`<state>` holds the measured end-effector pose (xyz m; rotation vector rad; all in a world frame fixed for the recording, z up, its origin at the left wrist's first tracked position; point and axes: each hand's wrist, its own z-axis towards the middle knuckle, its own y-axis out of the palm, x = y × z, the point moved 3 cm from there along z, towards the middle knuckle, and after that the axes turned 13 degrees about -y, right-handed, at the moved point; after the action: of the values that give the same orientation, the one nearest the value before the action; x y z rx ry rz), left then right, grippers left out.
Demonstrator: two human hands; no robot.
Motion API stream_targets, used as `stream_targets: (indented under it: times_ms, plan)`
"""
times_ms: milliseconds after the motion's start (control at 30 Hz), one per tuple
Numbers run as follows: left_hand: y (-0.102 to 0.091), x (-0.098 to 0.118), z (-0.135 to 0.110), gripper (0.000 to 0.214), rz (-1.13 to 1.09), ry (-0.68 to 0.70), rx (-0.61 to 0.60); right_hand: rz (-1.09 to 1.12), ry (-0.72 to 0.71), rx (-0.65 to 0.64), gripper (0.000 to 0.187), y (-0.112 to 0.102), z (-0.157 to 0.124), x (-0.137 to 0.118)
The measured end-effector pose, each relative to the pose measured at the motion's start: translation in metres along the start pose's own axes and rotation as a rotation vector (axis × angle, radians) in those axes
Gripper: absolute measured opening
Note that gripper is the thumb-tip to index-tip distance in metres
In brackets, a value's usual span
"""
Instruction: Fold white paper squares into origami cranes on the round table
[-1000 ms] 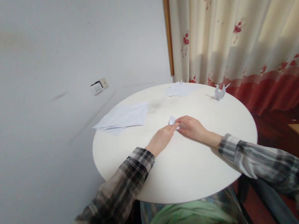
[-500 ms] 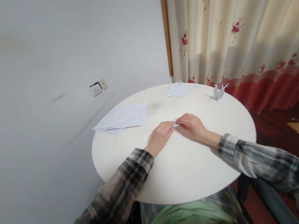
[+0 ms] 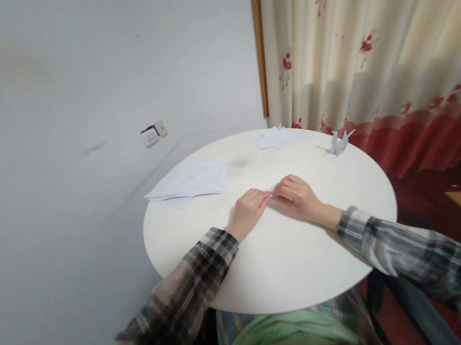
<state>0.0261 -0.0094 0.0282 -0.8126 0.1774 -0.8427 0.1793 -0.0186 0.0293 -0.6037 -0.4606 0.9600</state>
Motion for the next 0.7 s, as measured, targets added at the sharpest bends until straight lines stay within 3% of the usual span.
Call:
stream_targets:
  times_ms: [400,700]
  plan:
    - [-0.0010,-0.0005,-0.0007,0.016,-0.058,0.025,0.019,-0.042,-0.054,0.011,0.016,-0.0013,0.0018,-0.0037]
    - [-0.0026,-0.0053,0.0006,0.010,-0.058,-0.054,0.072,-0.078,-0.038,0.054,0.018,-0.0025,0.0003,-0.0035]
